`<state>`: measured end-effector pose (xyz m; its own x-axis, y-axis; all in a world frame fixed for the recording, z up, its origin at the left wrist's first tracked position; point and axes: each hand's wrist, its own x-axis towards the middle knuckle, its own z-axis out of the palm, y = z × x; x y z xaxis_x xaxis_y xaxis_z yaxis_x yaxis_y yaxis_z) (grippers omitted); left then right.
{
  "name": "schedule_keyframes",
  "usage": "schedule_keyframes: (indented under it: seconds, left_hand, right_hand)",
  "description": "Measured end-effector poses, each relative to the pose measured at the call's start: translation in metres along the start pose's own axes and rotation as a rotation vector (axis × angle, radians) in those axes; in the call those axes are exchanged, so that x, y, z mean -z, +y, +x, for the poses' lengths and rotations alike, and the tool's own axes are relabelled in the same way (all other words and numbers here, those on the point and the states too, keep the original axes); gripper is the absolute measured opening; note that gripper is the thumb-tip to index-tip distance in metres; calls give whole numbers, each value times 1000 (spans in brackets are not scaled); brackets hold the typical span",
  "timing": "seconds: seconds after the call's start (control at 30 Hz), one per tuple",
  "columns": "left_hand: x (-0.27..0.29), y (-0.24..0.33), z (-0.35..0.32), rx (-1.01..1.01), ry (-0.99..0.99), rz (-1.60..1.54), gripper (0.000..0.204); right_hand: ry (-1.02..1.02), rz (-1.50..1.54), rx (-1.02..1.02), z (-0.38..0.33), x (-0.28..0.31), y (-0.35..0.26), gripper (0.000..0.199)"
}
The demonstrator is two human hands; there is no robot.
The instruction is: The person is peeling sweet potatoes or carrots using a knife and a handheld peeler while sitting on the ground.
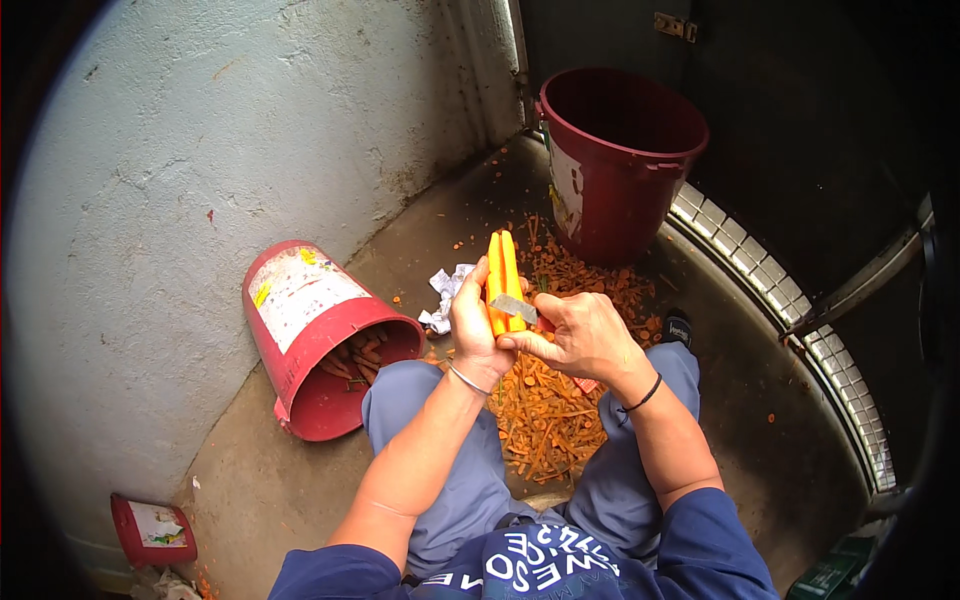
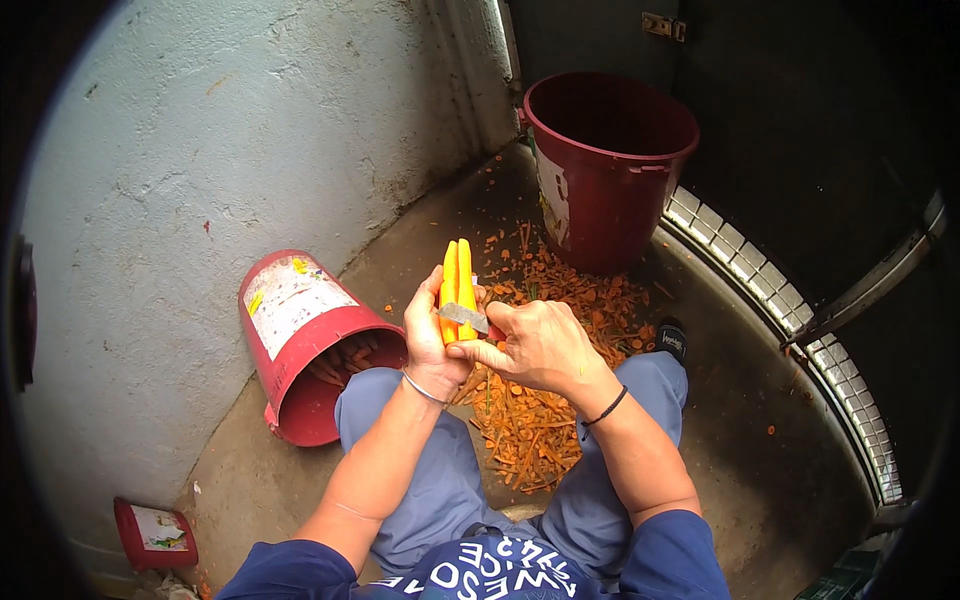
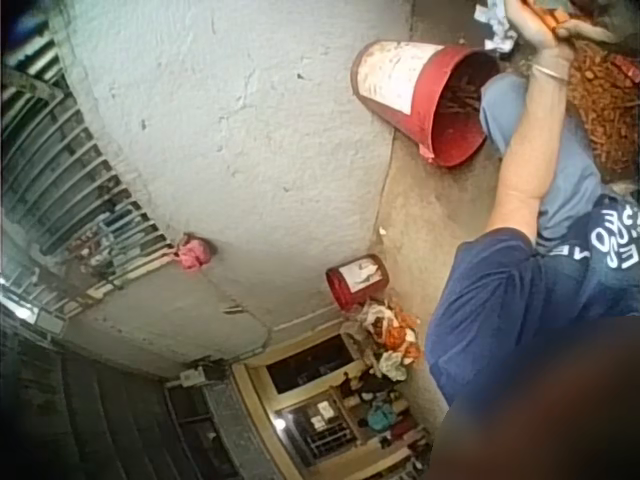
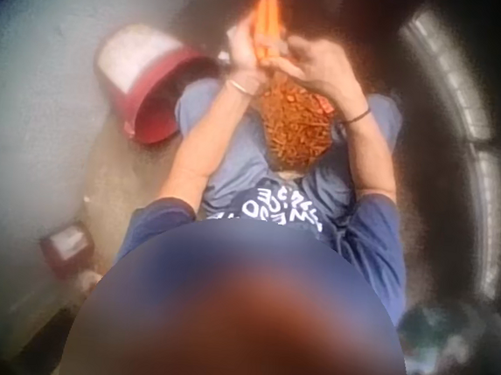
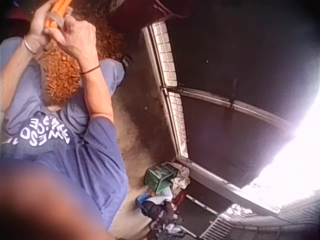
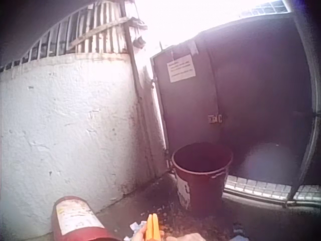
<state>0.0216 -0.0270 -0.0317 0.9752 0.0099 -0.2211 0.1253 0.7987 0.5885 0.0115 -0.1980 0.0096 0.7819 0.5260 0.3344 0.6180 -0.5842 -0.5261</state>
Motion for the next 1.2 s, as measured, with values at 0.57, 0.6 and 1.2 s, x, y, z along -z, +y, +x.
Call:
schedule_keyframes:
  seconds: [0.57, 0.6, 1.2]
  left_hand:
    - [14, 2, 10, 53, -52, -108, 37]
    - [6, 2, 7, 41, 27, -99, 37]
    - [9, -11, 14, 130, 42, -205, 27]
  right_hand:
    - [102, 68, 309, -2, 12, 13, 54]
    - [109, 106, 264, -5, 18, 18, 54]
    - [87, 799, -206, 4, -11, 42, 49]
